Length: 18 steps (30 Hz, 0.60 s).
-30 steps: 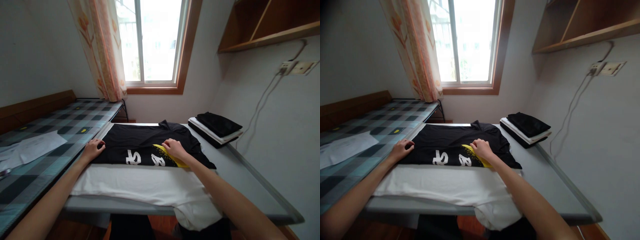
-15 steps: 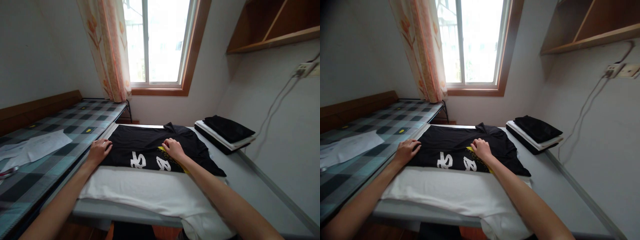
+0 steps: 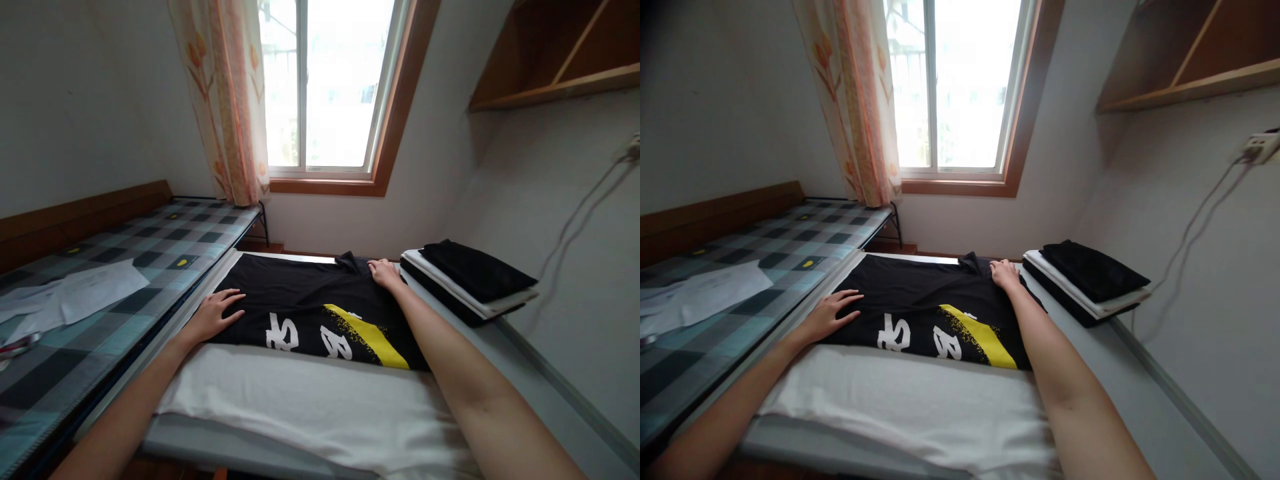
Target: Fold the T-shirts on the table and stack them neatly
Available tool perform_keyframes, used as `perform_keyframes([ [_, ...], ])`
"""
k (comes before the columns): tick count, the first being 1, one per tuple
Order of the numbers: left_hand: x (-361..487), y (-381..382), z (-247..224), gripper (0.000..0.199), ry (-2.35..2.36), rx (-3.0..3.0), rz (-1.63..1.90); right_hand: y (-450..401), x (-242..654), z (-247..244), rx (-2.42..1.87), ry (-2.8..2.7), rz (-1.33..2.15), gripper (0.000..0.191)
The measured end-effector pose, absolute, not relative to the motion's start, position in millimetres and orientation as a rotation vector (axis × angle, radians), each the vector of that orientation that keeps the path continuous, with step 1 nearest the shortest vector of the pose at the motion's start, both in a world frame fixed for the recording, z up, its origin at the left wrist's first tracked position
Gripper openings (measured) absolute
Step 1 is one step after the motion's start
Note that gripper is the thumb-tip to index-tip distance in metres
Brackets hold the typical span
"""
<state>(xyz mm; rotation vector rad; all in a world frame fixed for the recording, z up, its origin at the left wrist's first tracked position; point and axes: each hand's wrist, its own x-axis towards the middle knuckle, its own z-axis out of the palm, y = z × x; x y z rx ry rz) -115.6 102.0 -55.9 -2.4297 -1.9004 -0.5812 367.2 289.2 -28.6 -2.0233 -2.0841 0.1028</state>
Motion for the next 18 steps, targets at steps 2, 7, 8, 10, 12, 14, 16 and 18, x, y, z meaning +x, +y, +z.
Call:
perform_keyframes([
  [2,-117,103,-57,0.05,-1.9,-2.441,-0.571,295,368,-35,-2.048,-2.066,0.118,0.044],
  [7,-117,103,-60,0.05,-1.906,-2.425,-0.554,311,361,-42,-2.078,-2.026,0.162,0.049],
  [8,-117,102,-60,0.05,-1.907,-2.418,-0.558,315,360,-42,-2.081,-2.021,0.175,0.049],
  [10,-116,102,-60,0.049,-1.912,-2.413,-0.563,324,358,-42,-2.081,-2.011,0.208,0.049],
  [12,-114,101,-60,0.049,-1.924,-2.414,-0.562,333,357,-41,-2.084,-1.988,0.248,0.049],
  [14,-114,101,-58,0.047,-1.942,-2.41,-0.567,342,356,-42,-2.095,-1.94,0.287,0.047],
  [16,-113,101,-57,0.046,-1.956,-2.405,-0.574,350,355,-42,-2.102,-1.88,0.323,0.044],
  [18,-113,102,-57,0.046,-1.964,-2.403,-0.574,356,354,-43,-2.084,-1.821,0.359,0.039],
])
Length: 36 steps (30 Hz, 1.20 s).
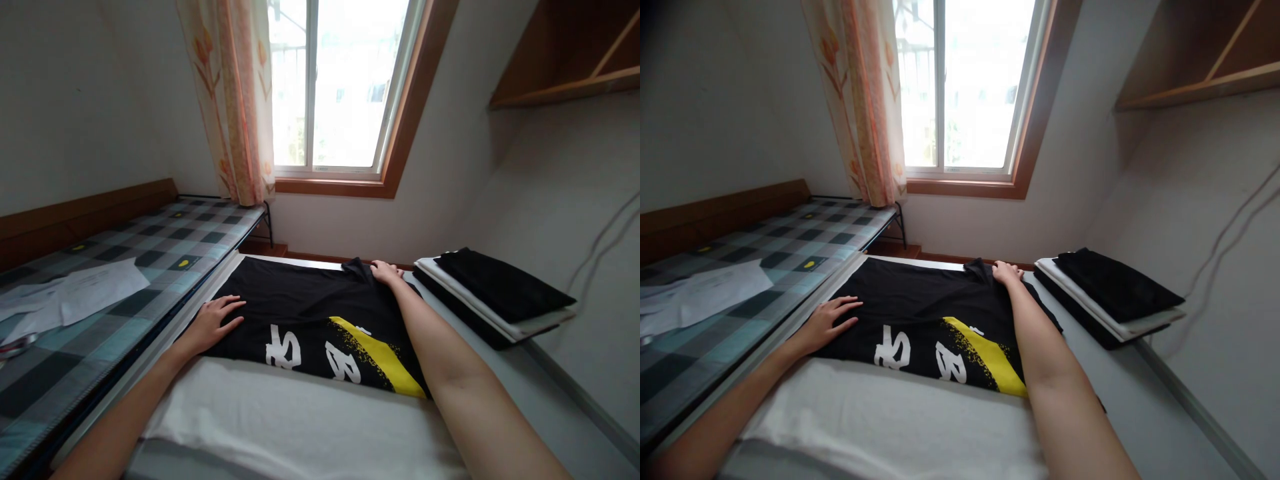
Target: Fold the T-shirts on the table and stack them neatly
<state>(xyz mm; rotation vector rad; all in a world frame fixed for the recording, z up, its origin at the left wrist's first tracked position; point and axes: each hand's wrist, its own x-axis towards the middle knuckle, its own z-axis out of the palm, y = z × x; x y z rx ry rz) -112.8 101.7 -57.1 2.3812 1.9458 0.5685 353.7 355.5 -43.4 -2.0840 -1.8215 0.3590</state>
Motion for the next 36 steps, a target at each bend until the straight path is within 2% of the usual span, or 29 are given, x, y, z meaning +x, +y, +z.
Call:
perform_keyframes([
  [4,-113,103,-58,0.045,1.961,2.37,0.563,359,352,-44,-1.967,-1.7,0.413,0.034],
  [8,-114,103,-59,0.045,1.97,2.365,0.552,359,354,-34,-1.807,-1.538,0.433,0.045],
  [13,-115,104,-60,0.046,1.961,2.366,0.549,336,370,1,-1.477,-1.477,0.567,0.056],
  [16,-118,105,-61,0.047,1.938,2.367,0.569,292,388,24,-1.091,-1.685,0.88,0.061],
  [20,-120,107,-63,0.049,1.904,2.352,0.63,220,411,35,-1.001,-2.307,1.269,0.053],
  [22,-118,108,-62,0.048,1.922,2.31,0.666,197,421,30,-1.064,-2.419,1.217,0.045],
  [26,-99,114,-54,0.044,1.992,2.192,0.751,188,445,6,-1.351,-2.276,0.97,0.041],
  [30,-56,133,-41,0.042,1.849,2.147,0.864,203,462,-19,-1.594,-1.98,0.733,0.048],
  [36,46,189,-32,0.044,1.603,2.037,0.909,222,446,-34,-1.634,-1.643,0.654,0.059],
])
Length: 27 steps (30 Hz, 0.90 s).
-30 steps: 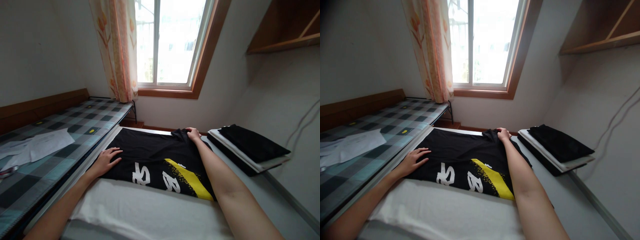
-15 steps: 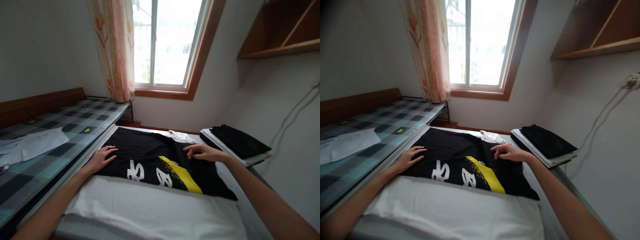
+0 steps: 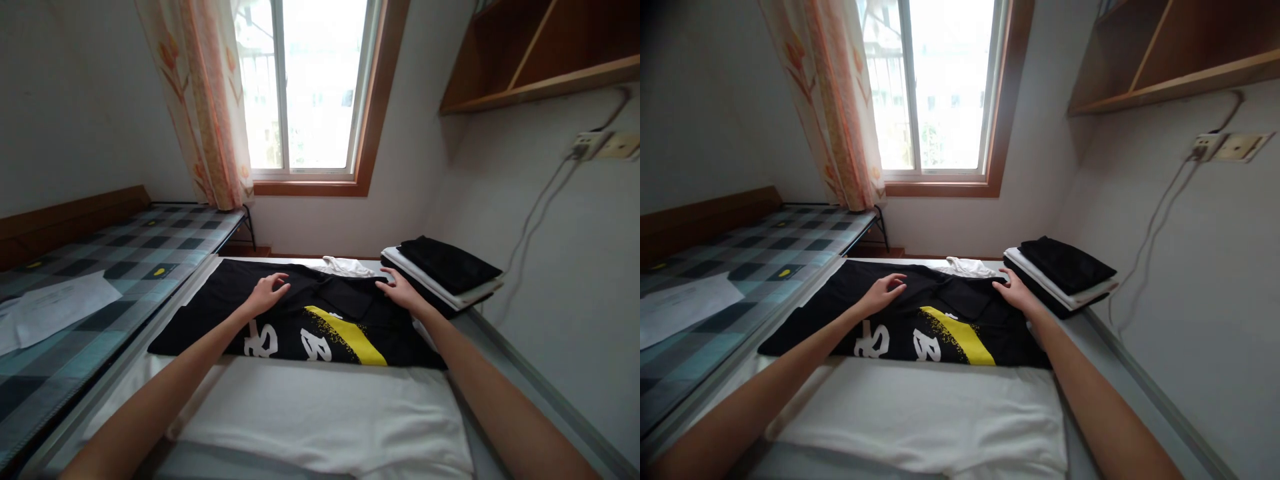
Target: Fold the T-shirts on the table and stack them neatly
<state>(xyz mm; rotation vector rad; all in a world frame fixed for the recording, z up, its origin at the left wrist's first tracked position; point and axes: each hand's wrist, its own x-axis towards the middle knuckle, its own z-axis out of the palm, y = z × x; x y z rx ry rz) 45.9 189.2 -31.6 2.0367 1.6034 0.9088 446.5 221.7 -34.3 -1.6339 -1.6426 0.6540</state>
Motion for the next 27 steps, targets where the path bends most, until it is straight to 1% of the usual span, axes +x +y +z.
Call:
perform_keyframes([
  [2,78,207,-33,0.048,1.58,1.97,0.897,226,439,-37,-1.62,-1.561,0.592,0.057],
  [4,103,224,-35,0.052,1.543,1.882,0.873,229,435,-42,-1.559,-1.521,0.577,0.05],
  [7,128,245,-41,0.051,1.55,1.729,0.885,230,432,-50,-1.43,-1.508,0.604,0.038],
  [10,143,262,-45,0.044,1.573,1.636,0.924,229,431,-56,-1.349,-1.477,0.608,0.04],
  [14,160,277,-45,0.021,1.471,1.606,0.967,228,431,-59,-1.288,-1.399,0.648,0.045],
  [16,166,282,-45,0.018,1.411,1.581,1.002,228,431,-60,-1.27,-1.363,0.659,0.045],
  [19,169,284,-48,0.023,1.335,1.548,1.086,227,432,-61,-1.264,-1.343,0.595,0.04],
  [23,164,285,-57,0.034,1.263,1.524,1.197,226,435,-63,-1.351,-1.377,0.399,0.032],
  [27,161,287,-64,0.041,1.25,1.536,1.262,228,435,-67,-1.489,-1.512,0.284,0.035],
])
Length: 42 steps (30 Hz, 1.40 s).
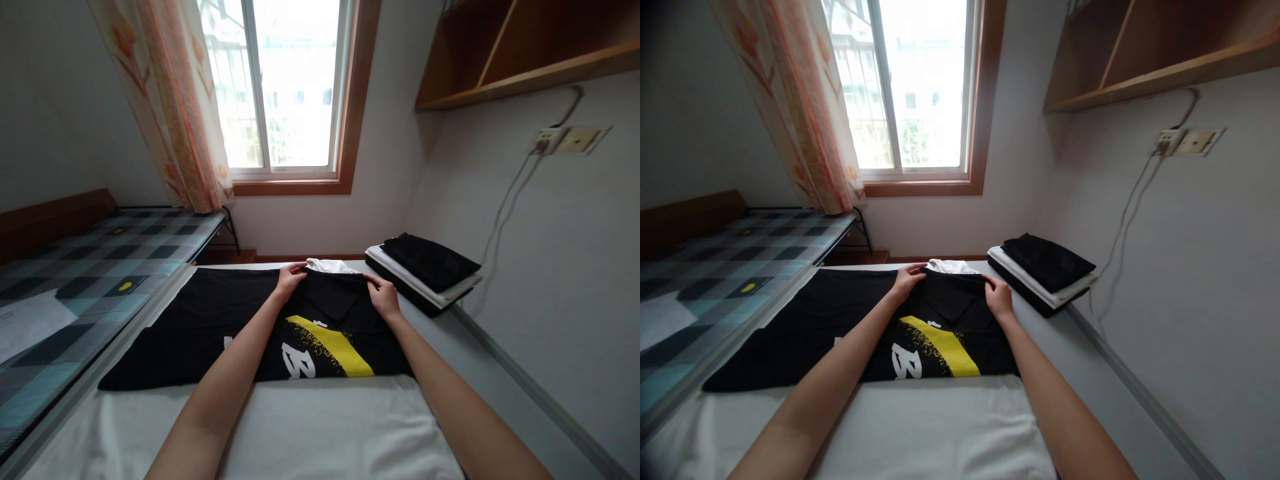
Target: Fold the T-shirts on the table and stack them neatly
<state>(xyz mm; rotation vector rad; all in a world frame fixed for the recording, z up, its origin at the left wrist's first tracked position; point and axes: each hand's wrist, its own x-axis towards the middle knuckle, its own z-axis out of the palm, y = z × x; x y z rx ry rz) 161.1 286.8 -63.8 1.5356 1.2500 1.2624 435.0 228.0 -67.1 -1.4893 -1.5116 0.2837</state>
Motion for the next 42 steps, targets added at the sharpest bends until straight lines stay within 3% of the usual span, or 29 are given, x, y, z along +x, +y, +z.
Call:
perform_keyframes([
  [7,166,290,-64,0.032,1.348,1.626,1.352,227,427,-72,-1.642,-1.71,0.08,0.044],
  [22,161,284,-58,0.029,1.68,2.109,1.104,225,430,-78,-1.727,-1.621,-0.059,0.032],
  [28,97,284,-51,0.031,1.887,2.54,0.594,222,429,-74,-1.727,-1.628,0.002,0.032],
  [34,-7,278,-33,0.033,2.074,2.467,0.397,230,437,-53,-1.777,-1.787,-0.187,0.026],
  [42,-89,280,-29,0.047,2.361,2.296,0.076,269,465,-38,-1.858,-2.049,0.168,0.023],
])
